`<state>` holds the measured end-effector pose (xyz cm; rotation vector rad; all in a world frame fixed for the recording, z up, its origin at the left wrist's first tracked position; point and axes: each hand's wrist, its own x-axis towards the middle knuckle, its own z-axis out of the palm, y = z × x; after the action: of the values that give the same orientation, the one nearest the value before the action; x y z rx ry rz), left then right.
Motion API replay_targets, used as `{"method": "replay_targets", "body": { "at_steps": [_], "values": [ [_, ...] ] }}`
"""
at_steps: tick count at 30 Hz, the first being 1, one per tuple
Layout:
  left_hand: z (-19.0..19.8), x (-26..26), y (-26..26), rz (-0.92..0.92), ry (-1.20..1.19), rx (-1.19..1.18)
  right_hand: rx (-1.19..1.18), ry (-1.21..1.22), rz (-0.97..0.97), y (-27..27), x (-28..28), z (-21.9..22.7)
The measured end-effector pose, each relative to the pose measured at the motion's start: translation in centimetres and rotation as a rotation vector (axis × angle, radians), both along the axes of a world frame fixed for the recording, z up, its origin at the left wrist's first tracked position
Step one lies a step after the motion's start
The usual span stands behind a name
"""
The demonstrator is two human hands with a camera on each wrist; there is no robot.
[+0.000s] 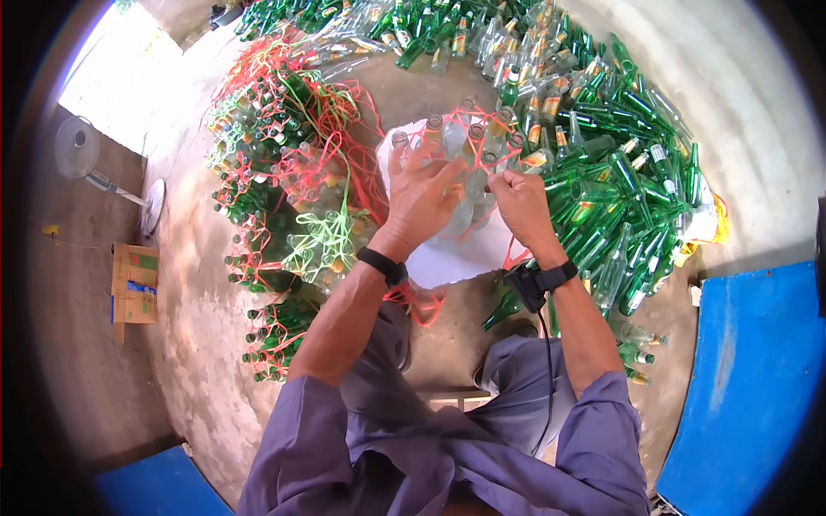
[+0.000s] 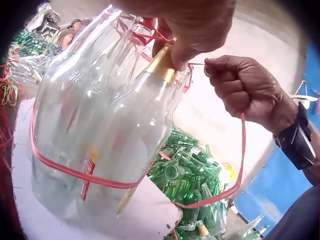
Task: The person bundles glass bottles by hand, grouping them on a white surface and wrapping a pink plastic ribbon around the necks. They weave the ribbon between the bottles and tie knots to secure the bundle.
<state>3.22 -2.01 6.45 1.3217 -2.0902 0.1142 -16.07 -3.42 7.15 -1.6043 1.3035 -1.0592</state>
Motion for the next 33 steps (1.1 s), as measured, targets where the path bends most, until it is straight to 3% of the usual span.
{"method": "replay_targets", "body": {
  "at_steps": [4, 9, 14, 15, 19, 22, 24, 26, 28, 30, 32, 33],
  "values": [
    [0.8, -1.8, 1.5, 0.069, 0.053, -0.105, -0.033, -0.015, 0.03, 0.4, -0.2, -0.8],
    [1.6, -3.6, 2.7, -0.016, 0.054, -0.202, -0.032, 0.03, 0.033, 0.8, -0.7, -0.1],
    [0.0, -4.6, 2.3, -0.195, 0.224, 0.002, -0.082, 0.0, 0.112, 1.5, -1.2, 1.4],
    [-0.4, -4.9, 2.0, -0.192, 0.227, -0.001, -0.098, 0.143, 0.157, 1.3, -1.9, 1.4],
    [-1.1, -5.6, 1.4, -0.246, 0.397, -0.036, -0.055, 0.141, 0.219, 1.5, -3.3, 2.3],
    [-1.0, -5.5, 1.1, -0.27, 0.423, 0.006, 0.055, 0.1, 0.242, 1.2, -4.3, 3.8],
    [-1.1, -5.5, 1.1, -0.263, 0.429, 0.032, 0.29, -0.22, 0.144, -0.1, -5.5, 3.2],
    [-1.1, -5.5, 1.2, -0.301, 0.462, 0.027, 0.194, -0.175, 0.1, -2.1, -6.2, 1.4],
    [-1.1, -5.4, 1.2, -0.299, 0.465, 0.021, -0.094, 0.167, -0.104, -4.0, -6.3, -0.7],
    [-1.2, -5.4, 1.2, -0.299, 0.461, 0.021, -0.168, 0.23, -0.085, -6.0, -6.1, -3.3],
    [-1.3, -5.4, 1.1, -0.289, 0.445, 0.033, -0.491, 0.537, -0.066, -7.7, -5.3, -5.0],
    [-1.3, -5.4, 1.1, -0.291, 0.447, 0.034, -0.4, 0.568, -0.071, -8.4, -4.8, -5.5]
  ]
}}
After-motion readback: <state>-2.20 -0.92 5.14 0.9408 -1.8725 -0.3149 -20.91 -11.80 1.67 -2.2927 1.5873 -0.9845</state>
